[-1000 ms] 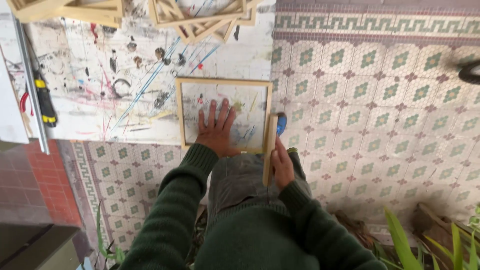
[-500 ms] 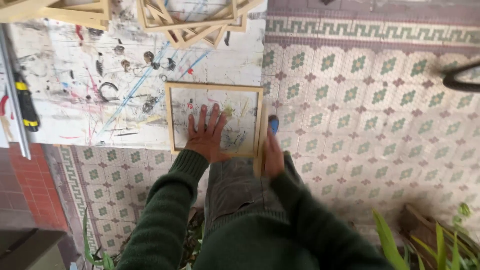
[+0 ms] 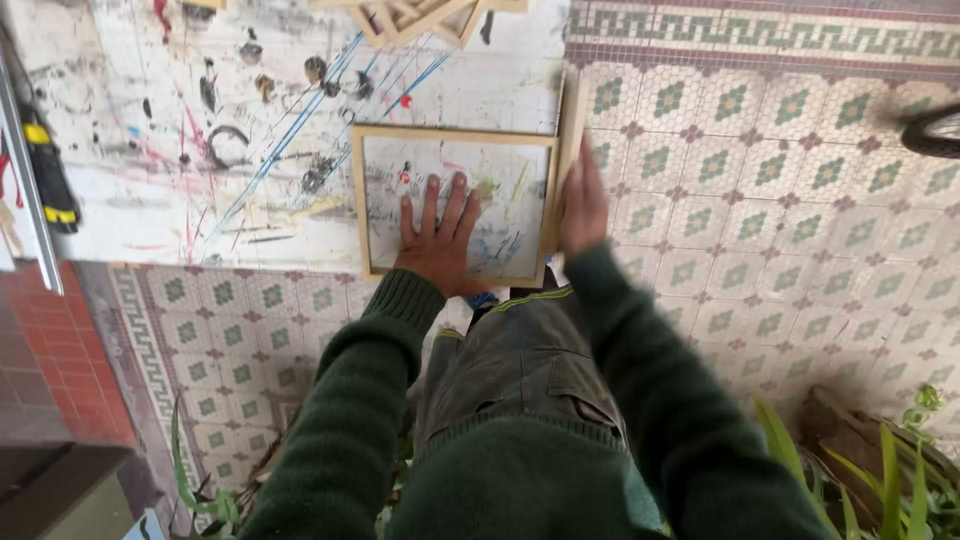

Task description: Sanding the edges of a small wooden frame.

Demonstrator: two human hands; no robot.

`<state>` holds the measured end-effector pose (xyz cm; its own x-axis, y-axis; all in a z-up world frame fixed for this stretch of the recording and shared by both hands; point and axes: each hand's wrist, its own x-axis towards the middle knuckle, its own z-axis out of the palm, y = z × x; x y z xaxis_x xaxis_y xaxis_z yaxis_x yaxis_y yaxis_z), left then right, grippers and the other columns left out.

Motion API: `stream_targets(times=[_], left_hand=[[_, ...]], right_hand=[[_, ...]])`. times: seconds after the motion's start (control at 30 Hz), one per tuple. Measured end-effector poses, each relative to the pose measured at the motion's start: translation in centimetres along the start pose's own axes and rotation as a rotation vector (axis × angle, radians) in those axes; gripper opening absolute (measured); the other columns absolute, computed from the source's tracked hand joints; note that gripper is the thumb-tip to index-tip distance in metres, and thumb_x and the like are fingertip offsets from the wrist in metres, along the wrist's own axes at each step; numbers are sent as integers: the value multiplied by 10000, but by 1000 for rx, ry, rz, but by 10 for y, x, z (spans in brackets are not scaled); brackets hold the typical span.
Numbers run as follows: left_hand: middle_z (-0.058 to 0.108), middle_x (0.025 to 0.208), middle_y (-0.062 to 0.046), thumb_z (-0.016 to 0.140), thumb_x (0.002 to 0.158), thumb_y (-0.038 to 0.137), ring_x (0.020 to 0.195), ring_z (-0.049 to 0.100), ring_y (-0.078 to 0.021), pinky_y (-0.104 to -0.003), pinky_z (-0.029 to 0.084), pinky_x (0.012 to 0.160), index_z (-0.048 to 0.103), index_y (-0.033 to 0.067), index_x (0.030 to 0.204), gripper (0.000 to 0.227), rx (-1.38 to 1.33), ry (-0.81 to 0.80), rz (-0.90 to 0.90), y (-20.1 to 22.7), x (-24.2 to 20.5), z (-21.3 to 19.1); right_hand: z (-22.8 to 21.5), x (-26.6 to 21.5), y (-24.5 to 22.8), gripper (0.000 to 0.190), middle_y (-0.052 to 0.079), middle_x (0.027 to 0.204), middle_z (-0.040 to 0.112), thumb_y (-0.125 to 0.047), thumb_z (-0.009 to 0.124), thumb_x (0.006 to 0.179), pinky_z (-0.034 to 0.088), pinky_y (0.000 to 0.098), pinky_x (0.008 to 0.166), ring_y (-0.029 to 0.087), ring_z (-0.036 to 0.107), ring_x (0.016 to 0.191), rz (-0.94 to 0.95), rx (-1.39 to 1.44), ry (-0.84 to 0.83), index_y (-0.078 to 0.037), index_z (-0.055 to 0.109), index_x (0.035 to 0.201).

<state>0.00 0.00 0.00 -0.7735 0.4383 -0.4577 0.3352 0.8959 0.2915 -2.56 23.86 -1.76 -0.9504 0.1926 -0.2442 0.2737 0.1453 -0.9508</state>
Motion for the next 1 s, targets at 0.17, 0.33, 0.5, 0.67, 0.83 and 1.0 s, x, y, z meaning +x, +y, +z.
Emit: stream_targets(times=[0.17,0.33,0.5,0.67,0.83,1.0], left_hand=[[-102,1723,-105,816,554,799,1564,-128,-414,-691,-74,1195,38,140,1658,1503,-41,-51,27,0,-1,-8],[-120,1725,-89,785,539,836,1569,-136,-393,-685,-75,1208,22,154,1665,1521,34,-58,10,-3,11,-13],[-101,1734,-124,819,535,796,1568,-134,-420,-714,-49,1186,57,120,1669,1525,-33,-95,11,2,4,-11],[-97,1721,-99,820,551,800,1566,-131,-407,-721,-51,1199,62,133,1649,1492,-80,-7,15,0,1,-12],[-163,1693,-88,786,572,858,1540,-189,-409,-711,-95,1184,2,156,1624,1488,-125,-297,-60,11,2,-24],[-126,1708,-85,774,551,867,1558,-149,-398,-709,-64,1200,9,148,1636,1510,-30,-131,-35,3,7,-23]], right_hand=[[-5,-93,18,564,216,1658,336,-240,313,1115,292,374,1242,325,337,1535,94,-24,-27,21,267,1612],[-3,-96,20,583,241,1669,328,-288,312,1123,219,404,1263,348,270,1570,119,0,-56,41,275,1604],[0,-2,2,616,215,1690,312,-321,291,1139,267,390,1305,303,303,1591,-69,-145,-13,52,252,1627],[-6,-132,33,598,218,1681,309,-270,327,1119,245,401,1262,310,288,1565,76,1,-69,63,254,1611],[-5,-37,12,559,182,1665,377,-279,327,1145,325,374,1271,274,377,1559,-158,-130,-28,15,305,1620],[-8,-83,38,551,220,1676,348,-217,348,1123,257,379,1275,287,323,1563,55,-31,-45,25,282,1613]])
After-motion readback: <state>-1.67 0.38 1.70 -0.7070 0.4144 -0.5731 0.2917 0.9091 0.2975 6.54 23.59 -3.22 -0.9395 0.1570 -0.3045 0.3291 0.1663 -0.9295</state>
